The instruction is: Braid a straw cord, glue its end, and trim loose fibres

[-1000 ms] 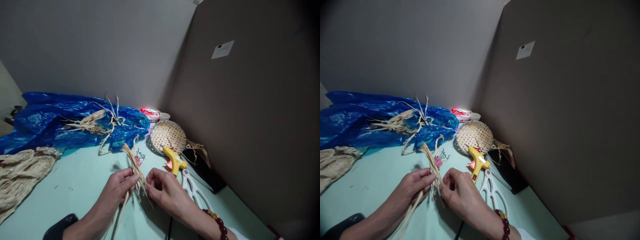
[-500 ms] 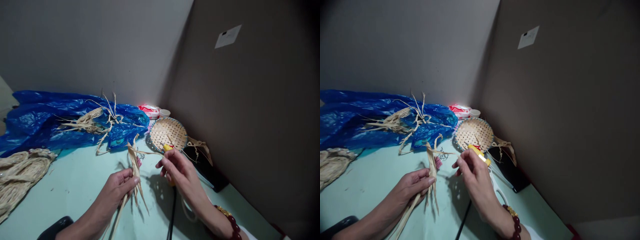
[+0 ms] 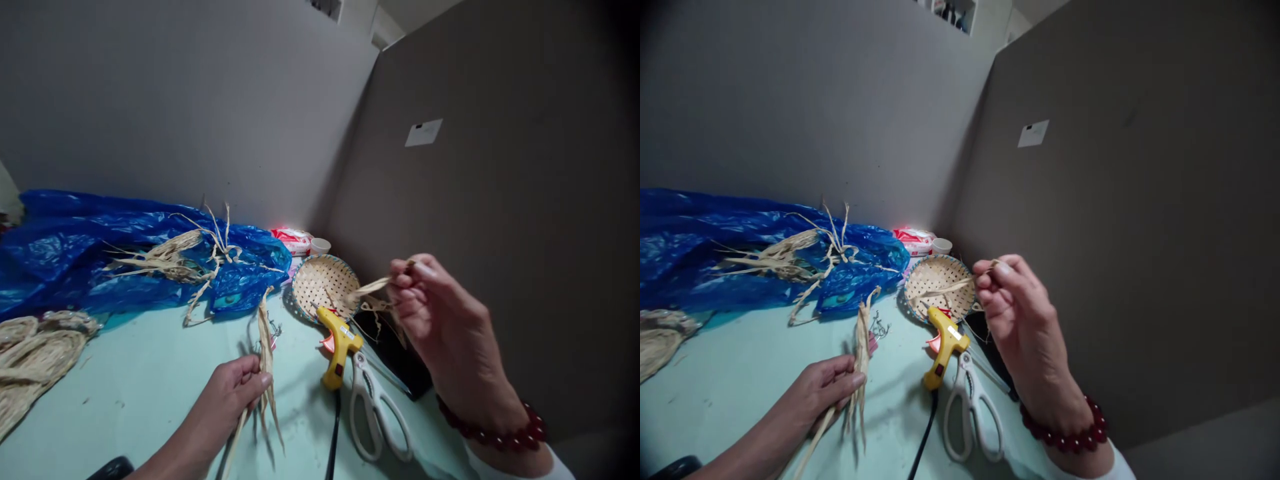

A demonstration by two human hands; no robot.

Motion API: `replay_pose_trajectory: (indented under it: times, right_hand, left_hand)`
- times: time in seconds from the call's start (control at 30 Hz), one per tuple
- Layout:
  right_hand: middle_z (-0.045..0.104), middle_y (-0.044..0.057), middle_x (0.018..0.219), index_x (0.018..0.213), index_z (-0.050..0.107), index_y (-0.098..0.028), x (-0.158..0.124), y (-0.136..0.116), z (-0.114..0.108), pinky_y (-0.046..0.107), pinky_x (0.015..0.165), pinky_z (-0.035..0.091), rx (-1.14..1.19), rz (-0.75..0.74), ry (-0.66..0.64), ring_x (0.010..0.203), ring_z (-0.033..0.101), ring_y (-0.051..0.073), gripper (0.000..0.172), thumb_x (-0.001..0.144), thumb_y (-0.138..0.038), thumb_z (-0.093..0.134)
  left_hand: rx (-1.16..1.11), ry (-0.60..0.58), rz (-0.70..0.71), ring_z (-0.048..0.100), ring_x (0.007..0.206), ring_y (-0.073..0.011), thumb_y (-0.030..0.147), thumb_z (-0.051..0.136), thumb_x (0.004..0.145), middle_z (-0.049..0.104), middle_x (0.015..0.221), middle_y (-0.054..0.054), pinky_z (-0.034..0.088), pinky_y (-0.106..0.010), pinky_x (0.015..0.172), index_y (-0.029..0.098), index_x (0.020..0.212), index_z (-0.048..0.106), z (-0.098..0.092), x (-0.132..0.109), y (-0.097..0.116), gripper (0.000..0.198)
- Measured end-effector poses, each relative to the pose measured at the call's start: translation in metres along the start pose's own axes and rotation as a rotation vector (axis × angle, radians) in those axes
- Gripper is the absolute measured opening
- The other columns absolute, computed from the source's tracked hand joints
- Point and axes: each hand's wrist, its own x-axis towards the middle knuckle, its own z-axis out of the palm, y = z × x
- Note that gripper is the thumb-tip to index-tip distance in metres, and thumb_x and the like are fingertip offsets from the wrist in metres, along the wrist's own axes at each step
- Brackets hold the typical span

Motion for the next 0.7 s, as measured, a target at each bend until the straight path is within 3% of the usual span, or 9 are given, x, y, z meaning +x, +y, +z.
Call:
replay_pose_trajectory:
  times: [0.17,0.3,0.43,0.5,0.57,0.7]
  right_hand:
    - [0.064,0.001,0.086,0.088,0.058,-0.021,-0.007,0.014,0.007,0.017,0.063,0.048,-0.166,0.126,-0.192,0.066,0.054,0.008,0.013,0.082,-0.022,0.069]
    - [0.059,-0.001,0.078,0.095,0.055,-0.023,-0.011,0.02,0.015,0.022,0.072,0.044,-0.414,0.009,-0.332,0.076,0.053,0.013,0.008,0.092,-0.029,0.057]
    - [0.057,0.0,0.08,0.09,0.056,-0.023,-0.016,0.025,0.031,0.025,0.069,0.041,-0.855,-0.014,-0.712,0.074,0.052,0.015,0.015,0.096,-0.031,0.046]
    - [0.061,0.002,0.09,0.101,0.058,-0.024,-0.017,0.034,0.037,0.027,0.073,0.041,-1.042,-0.058,-0.938,0.081,0.055,0.017,0.013,0.095,-0.03,0.049]
    - [0.062,0.003,0.1,0.112,0.058,-0.026,-0.015,0.046,0.04,0.027,0.075,0.041,-1.184,-0.131,-1.13,0.086,0.056,0.017,0.022,0.091,-0.023,0.052]
    - [0.062,0.003,0.1,0.112,0.062,-0.027,-0.004,0.064,0.045,0.026,0.065,0.039,-1.394,-0.255,-1.312,0.079,0.059,0.015,0.031,0.088,-0.011,0.051]
  left_hand:
    - [-0.013,-0.042,0.013,0.031,0.056,-0.0128,0.055,0.068,0.07,0.037,0.057,0.007,0.022,-0.024,0.052,0.018,0.066,0.054,-0.002,0.004,-0.005,0.04]
    - [-0.058,-0.039,0.017,0.032,0.055,-0.0126,0.053,0.068,0.071,0.037,0.057,0.008,0.023,-0.023,0.053,0.018,0.067,0.055,0.0,0.003,-0.005,0.038]
    - [-0.123,-0.036,0.031,0.035,0.054,-0.0124,0.05,0.068,0.069,0.042,0.055,0.007,0.027,-0.024,0.054,0.018,0.066,0.057,0.004,0.002,-0.006,0.034]
    - [-0.143,-0.022,0.039,0.04,0.056,-0.0137,0.046,0.067,0.069,0.046,0.057,0.006,0.031,-0.025,0.057,0.019,0.067,0.057,0.005,0.004,-0.006,0.029]
    - [-0.137,-0.001,0.041,0.039,0.054,-0.0133,0.041,0.068,0.067,0.045,0.055,0.006,0.031,-0.025,0.056,0.019,0.063,0.057,0.005,0.006,-0.006,0.025]
    - [-0.14,-0.027,0.037,0.04,0.053,-0.0133,0.039,0.069,0.067,0.047,0.053,0.005,0.029,-0.026,0.054,0.017,0.068,0.062,0.002,0.011,-0.007,0.023]
